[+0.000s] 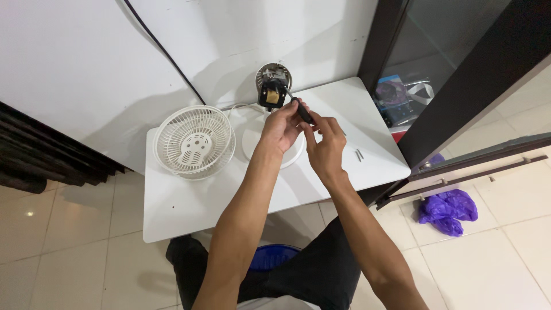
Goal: The person disassembles a small white table fan by removing screws from the motor housing with a screwdriver. They separate the housing halves, inspect the internal motor and wiring, then reassemble the housing and tighten the screws.
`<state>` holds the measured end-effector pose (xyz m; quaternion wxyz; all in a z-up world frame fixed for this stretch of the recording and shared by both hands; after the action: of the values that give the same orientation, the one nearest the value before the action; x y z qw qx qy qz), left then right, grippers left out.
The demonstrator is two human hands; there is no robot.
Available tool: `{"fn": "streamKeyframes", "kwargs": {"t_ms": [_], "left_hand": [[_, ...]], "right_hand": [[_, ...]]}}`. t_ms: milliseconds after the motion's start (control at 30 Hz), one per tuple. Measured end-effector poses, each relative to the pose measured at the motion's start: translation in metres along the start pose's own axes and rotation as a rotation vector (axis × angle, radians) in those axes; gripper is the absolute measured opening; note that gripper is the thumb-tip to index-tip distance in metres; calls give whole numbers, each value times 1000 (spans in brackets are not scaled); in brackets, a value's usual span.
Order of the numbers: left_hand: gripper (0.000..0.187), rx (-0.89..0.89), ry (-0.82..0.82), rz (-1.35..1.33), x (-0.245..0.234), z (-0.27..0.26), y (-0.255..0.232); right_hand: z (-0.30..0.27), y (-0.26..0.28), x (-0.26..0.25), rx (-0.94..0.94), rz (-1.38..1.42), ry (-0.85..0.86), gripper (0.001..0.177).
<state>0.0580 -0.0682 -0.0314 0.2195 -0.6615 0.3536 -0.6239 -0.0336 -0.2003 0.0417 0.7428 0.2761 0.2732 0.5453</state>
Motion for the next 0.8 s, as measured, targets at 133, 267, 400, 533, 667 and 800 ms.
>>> {"fn": "streamKeyframes", "kwargs": {"t_ms": [133, 267, 400, 533, 667, 800], "left_hand": [[14, -62, -72, 7, -1, -1, 1], [16, -83, -123, 57, -5, 2, 7], [16, -64, -135, 44, -8, 5, 12], [18, -23, -74, 46, -7, 2, 12], [19, -47, -130, 41, -6, 0, 15], [18, -78, -184, 47, -6, 3, 22]], "right_hand": [[-4, 0, 1, -37, -43, 1, 33], [-5, 5, 2, -142, -63, 13, 34], [-5, 6, 1, -169, -44, 17, 36], [-3, 3, 0, -177, 6, 15, 31], [0, 2, -5, -184, 13, 29, 29], [2, 0, -10, -196, 25, 42, 30]]}}
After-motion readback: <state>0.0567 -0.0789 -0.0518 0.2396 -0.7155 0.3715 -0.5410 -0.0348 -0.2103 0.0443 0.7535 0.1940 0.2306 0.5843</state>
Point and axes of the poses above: each hand's wrist, its own z-axis towards the middle knuckle, its own x-axis out of the palm, y = z × x, the point moved 6 cm from there along z, towards the middle knuckle, and after that the axes turned 12 degrees about z, right-handed, at the moved point
